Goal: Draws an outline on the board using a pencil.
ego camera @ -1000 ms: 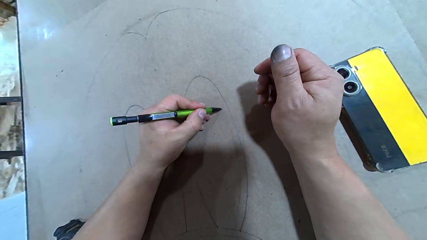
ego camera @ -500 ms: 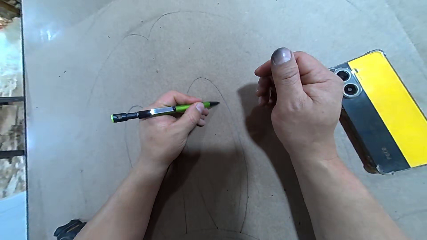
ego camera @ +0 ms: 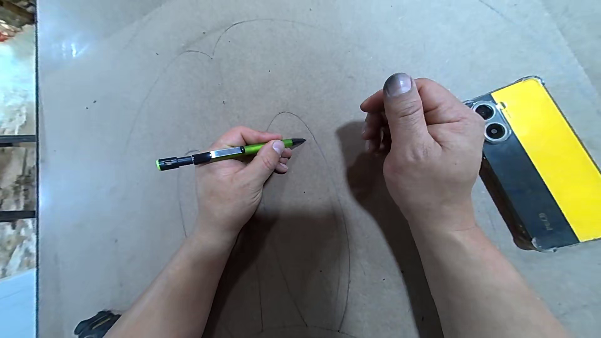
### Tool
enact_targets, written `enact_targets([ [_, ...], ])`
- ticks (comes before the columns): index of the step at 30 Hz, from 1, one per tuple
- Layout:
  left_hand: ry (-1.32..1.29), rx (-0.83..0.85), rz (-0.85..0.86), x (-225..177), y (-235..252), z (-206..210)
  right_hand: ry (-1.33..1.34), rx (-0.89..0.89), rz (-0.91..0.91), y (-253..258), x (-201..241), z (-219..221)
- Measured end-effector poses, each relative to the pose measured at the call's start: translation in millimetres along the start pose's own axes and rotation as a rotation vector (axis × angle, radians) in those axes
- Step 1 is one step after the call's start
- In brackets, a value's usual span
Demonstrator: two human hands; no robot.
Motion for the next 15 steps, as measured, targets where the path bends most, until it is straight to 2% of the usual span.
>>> enact_targets([
  [11,-0.028,-0.068,-0.032,1.5,1.5,-2.7,-0.011,0.005,0.001,0.1,0.9,0.1],
  [15,-0.012,-0.016,0.0,1.0,1.5,-1.5,-0.009,0.005,-0.003,-0.2,1.2,0.2],
])
Point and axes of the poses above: each hand's wrist, its own y-axis towards the middle knuckle, its own z-axis out of the palm, x = y × z, the point moved 7 cm from there along y, towards the middle knuckle, and after that the axes turned 14 degrees about -z, right-handed, at the moved point
